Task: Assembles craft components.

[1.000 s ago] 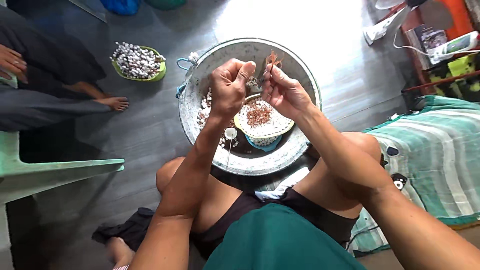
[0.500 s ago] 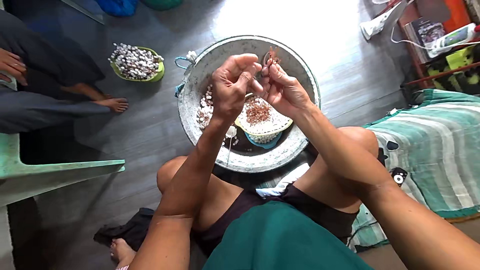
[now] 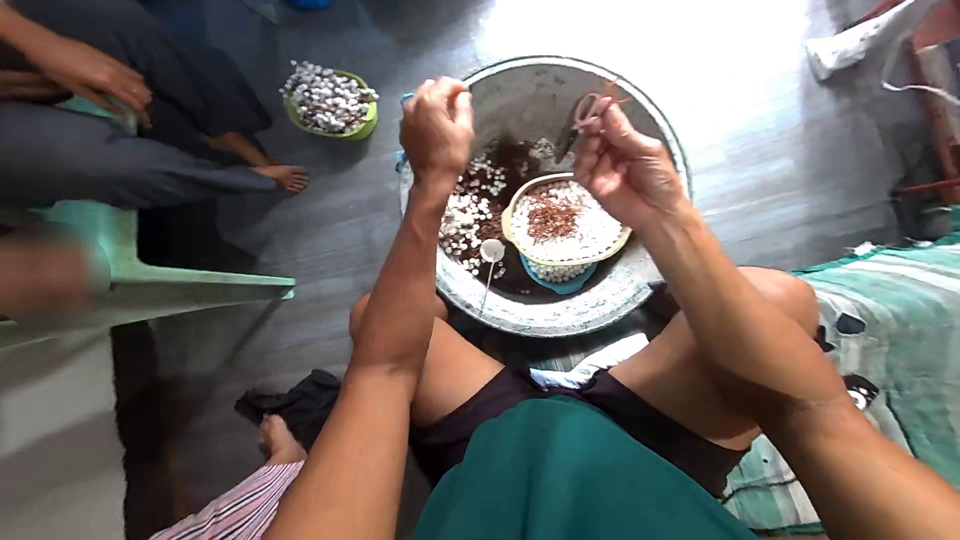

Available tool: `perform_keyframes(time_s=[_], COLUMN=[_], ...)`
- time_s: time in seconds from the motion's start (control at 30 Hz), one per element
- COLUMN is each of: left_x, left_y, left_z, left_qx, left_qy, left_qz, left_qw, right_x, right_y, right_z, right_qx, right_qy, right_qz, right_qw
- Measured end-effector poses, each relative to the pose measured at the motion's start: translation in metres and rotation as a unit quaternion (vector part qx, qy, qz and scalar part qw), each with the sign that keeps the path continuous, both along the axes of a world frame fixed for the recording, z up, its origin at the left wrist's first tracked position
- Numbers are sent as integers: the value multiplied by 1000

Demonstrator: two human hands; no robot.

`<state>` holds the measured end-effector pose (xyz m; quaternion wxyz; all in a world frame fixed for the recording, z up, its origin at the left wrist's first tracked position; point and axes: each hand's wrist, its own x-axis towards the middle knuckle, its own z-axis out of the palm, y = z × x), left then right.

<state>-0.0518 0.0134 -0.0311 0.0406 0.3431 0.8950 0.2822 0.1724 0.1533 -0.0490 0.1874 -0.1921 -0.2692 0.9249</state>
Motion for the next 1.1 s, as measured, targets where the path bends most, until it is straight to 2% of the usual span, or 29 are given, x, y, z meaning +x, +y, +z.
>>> perform_keyframes(time_s=[0.1, 0.2, 0.3, 0.43, 0.5, 0.57, 0.63, 0.7, 0.77, 0.83, 0.9, 1.0, 1.1], left_x=[-61, -72, -68, -67, -68, -67, -53, -23, 19, 58, 86, 108, 117], left_y=[-15, -30, -36, -29, -28, -28, -21, -9, 3, 15, 23, 29, 30], left_z=[-39, -78, -100, -113, -114, -104, -79, -43, -10, 13, 19, 13, 0], left_qx=[-167, -281, -328, -369, -396, -391, -321, -185, -20, 129, 240, 320, 339], left_qy=[31, 19, 36, 55, 67, 54, 16, -16, -55, -110, -153, -183, -187], left_qz=[78, 92, 104, 88, 78, 46, -17, -63, -101, -146, -181, -181, -163], left_qw=[982, 955, 938, 923, 913, 918, 947, 981, 993, 975, 941, 912, 908], right_x=[9, 14, 17, 21, 22, 22, 23, 21, 17, 13, 11, 9, 7], right_y=[11, 14, 14, 18, 18, 17, 16, 13, 9, 5, 2, -4, -8], right_z=[8, 9, 8, 10, 9, 11, 11, 8, 3, -1, -6, -10, -16], right_qx=[-15, -14, -11, 9, 5, 4, -9, -34, -52, -61, -64, -65, -64], right_qy=[-6, -18, -32, -36, -36, -38, -35, -27, -13, 11, 29, 36, 20], right_qz=[-26, -20, -15, -7, -11, -21, -35, -40, -33, -23, -15, -13, -13], right_qw=[1000, 1000, 999, 999, 999, 999, 999, 998, 998, 998, 997, 997, 998])
